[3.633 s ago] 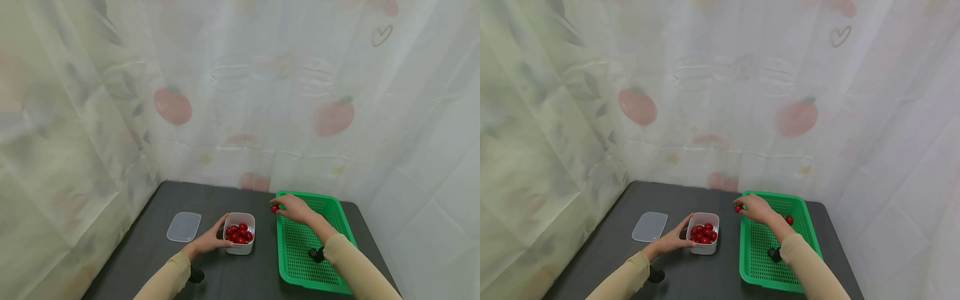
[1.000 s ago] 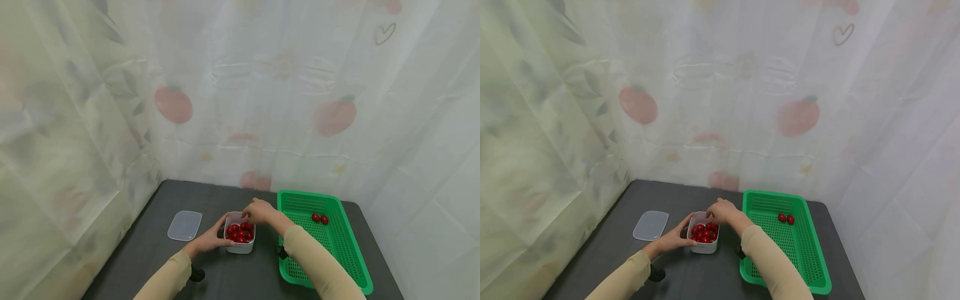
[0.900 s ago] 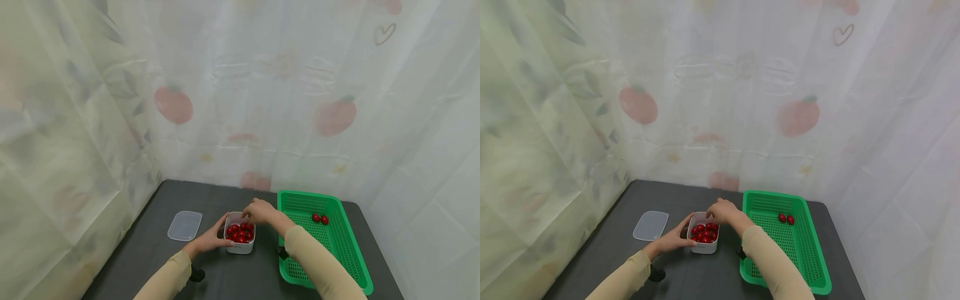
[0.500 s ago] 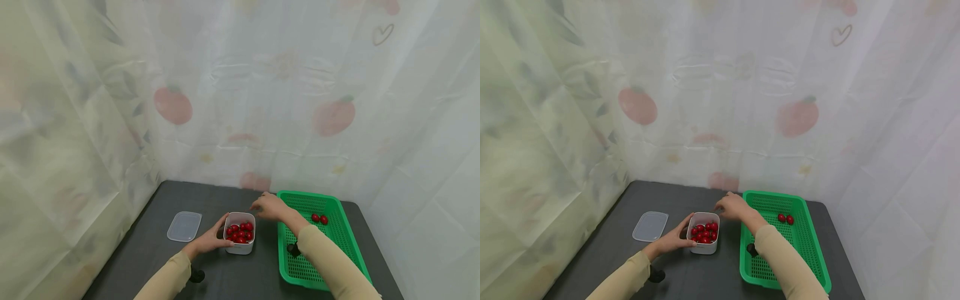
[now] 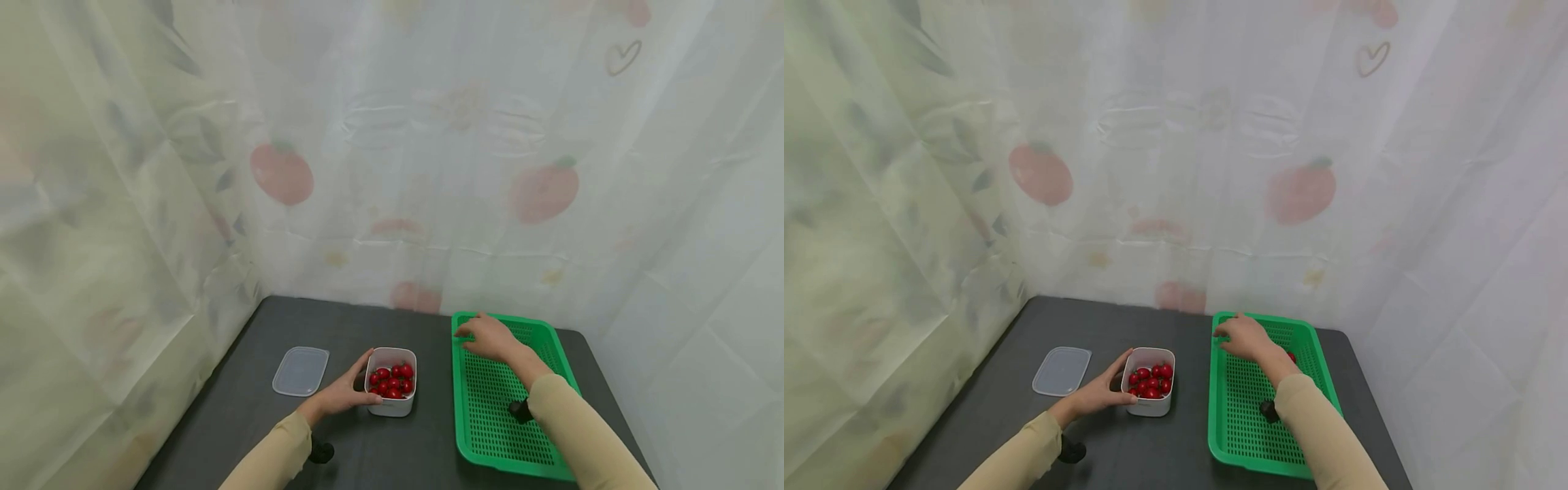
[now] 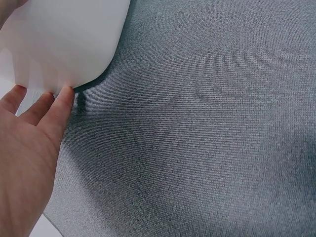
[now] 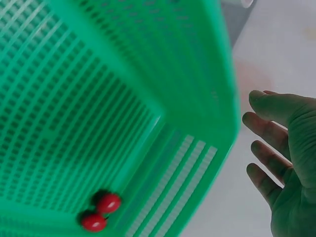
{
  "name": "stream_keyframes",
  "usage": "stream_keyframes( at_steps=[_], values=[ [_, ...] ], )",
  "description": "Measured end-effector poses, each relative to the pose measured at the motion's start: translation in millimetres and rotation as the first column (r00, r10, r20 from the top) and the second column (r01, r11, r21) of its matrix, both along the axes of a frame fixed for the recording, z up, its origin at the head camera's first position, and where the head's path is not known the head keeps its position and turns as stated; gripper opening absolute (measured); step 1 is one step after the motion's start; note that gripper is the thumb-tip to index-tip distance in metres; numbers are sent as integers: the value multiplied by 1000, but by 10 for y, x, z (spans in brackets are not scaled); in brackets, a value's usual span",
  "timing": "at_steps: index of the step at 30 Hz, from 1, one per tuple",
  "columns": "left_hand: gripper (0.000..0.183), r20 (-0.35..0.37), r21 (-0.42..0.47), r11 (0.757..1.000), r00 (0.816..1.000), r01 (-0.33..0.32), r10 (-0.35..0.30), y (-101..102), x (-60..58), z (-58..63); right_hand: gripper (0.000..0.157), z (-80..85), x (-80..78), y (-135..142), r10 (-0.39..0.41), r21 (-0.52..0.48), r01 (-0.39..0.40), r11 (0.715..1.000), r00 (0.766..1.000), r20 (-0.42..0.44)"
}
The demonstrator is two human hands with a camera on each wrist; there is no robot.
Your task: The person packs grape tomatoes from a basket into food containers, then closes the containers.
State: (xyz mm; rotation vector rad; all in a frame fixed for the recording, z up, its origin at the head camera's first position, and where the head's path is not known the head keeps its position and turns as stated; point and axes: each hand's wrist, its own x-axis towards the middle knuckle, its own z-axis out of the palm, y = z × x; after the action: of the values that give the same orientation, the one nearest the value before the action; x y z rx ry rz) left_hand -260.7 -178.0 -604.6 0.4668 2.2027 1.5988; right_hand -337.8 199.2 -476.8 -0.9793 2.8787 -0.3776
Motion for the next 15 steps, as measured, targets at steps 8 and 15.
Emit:
stream_keyframes(
  at_steps=[8,15],
  values=[
    [111,6,0,1000,1000,-3,3,-9,7,5,30,-116,-44,424,-100,17,100,995,995,-3],
    [109,-2,-2,1000,1000,3,-3,-13,19,20,32,-211,-14,642,-178,80,177,981,984,3]
  ],
)
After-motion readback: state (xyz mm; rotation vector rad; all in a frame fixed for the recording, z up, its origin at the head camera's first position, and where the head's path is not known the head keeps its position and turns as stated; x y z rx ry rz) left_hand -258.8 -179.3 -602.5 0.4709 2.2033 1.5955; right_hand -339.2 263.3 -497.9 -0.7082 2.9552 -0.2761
